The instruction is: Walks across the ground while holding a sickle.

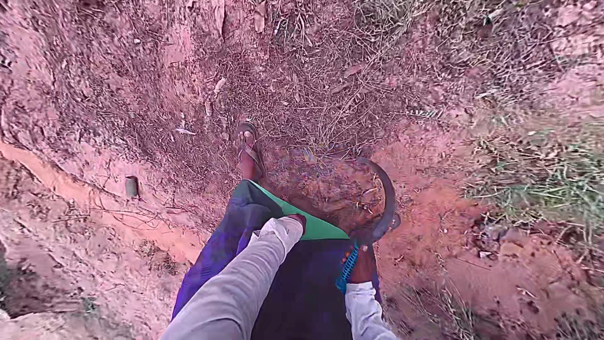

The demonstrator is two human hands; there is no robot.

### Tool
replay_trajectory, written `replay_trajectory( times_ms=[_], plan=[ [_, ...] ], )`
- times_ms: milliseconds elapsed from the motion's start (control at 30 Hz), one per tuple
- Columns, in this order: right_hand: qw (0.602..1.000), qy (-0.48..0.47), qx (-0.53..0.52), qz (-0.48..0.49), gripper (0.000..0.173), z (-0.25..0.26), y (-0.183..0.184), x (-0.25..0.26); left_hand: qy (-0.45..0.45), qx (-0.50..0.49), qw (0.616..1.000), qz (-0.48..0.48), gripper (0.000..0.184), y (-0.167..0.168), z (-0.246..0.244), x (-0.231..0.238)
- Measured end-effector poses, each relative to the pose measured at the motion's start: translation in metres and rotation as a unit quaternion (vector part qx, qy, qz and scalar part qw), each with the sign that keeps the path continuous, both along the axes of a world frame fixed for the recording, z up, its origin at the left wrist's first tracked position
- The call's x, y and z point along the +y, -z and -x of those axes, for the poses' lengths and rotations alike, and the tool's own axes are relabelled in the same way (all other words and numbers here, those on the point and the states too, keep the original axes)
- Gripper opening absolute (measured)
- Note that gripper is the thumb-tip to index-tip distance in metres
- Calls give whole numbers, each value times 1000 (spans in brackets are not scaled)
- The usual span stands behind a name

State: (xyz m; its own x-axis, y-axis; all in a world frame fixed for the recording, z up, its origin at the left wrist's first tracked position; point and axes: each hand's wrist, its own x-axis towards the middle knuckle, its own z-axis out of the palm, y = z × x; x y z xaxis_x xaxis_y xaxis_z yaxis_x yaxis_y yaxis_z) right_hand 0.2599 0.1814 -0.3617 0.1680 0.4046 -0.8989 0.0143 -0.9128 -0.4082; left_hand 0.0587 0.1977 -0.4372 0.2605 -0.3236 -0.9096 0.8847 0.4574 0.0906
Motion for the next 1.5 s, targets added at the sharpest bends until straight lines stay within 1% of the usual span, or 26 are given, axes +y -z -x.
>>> replay_trajectory(
  times_ms=[33, 67, 133, 167, 200, 233, 300, 367, 500, 567, 633, 667, 733, 800, 867, 933, 1033, 1067, 1133, 1200, 1233, 1300, 1333, 1400, 1433, 1500],
  plan=[
    [999, 12, 13, -27, 40, -8, 12, -9, -26, 23, 993, -110, 46, 6, 2, 37],
    [998, 16, 23, -52, 37, -15, 23, -15, -39, 31, 977, -209, 51, 16, 4, 70],
    [995, 11, 30, -98, 33, -27, 33, -22, -61, 46, 915, -395, 56, 50, 7, 105],
    [993, -5, 26, -118, 32, -32, 38, -21, -63, 70, 879, -468, 57, 70, 9, 115],
    [991, -26, 22, -130, 30, -38, 42, -20, -55, 101, 863, -493, 56, 85, 12, 126],
    [989, -51, 21, -138, 29, -45, 47, -19, -41, 134, 868, -477, 55, 94, 16, 136],
    [986, -106, 26, -127, 31, -56, 59, -13, -18, 185, 913, -365, 50, 103, 28, 153],
    [978, -180, 42, -95, 40, -62, 73, 9, -31, 182, 946, -267, 45, 103, 43, 158],
    [957, -276, 90, -9, 37, -54, 108, 65, -78, 160, 958, -223, 46, 93, 55, 155],
    [916, -392, 69, 54, 38, -46, 129, 99, -82, 159, 961, -211, 46, 94, 54, 152],
    [835, -542, 11, 97, 49, -38, 156, 124, -53, 171, 964, -195, 42, 89, 52, 152],
    [804, -584, -14, 109, 52, -35, 168, 128, -42, 178, 964, -194, 41, 85, 50, 153],
    [769, -626, -58, 117, 58, -33, 180, 126, -18, 179, 961, -209, 42, 85, 49, 158],
    [752, -642, -78, 124, 60, -34, 176, 114, -5, 190, 956, -222, 42, 91, 54, 159],
    [762, -631, -85, 121, 61, -40, 165, 87, 18, 185, 959, -212, 38, 87, 55, 159],
    [787, -599, -82, 120, 60, -41, 147, 64, 54, 167, 963, -207, 40, 89, 57, 161],
    [800, -568, -78, 177, 61, -69, 96, 26, 70, 181, 961, -197, 39, 88, 60, 150],
    [817, -545, -78, 169, 60, -79, 80, 11, 59, 215, 953, -203, 40, 84, 71, 149],
    [878, -460, -88, 94, 55, -99, 51, -26, 25, 267, 940, -211, 40, 70, 98, 143],
    [921, -369, -121, 26, 52, -104, 28, -40, -16, 289, 932, -217, 39, 61, 108, 125],
    [937, -326, -122, 16, 50, -101, 30, -29, -47, 295, 924, -237, 43, 64, 108, 120],
    [956, -272, -111, -4, 46, -90, 44, 1, -121, 308, 900, -282, 63, 72, 97, 113],
    [960, -259, -102, -10, 44, -84, 49, 11, -136, 312, 893, -293, 76, 76, 87, 108],
    [967, -240, -80, -24, 42, -76, 54, 15, -115, 315, 897, -288, 103, 87, 62, 93],
    [966, -244, -78, -29, 41, -75, 54, 14, -103, 313, 905, -271, 106, 94, 51, 84],
    [962, -257, -81, -35, 42, -72, 55, 11, -66, 307, 915, -252, 88, 109, 40, 66]
  ],
)
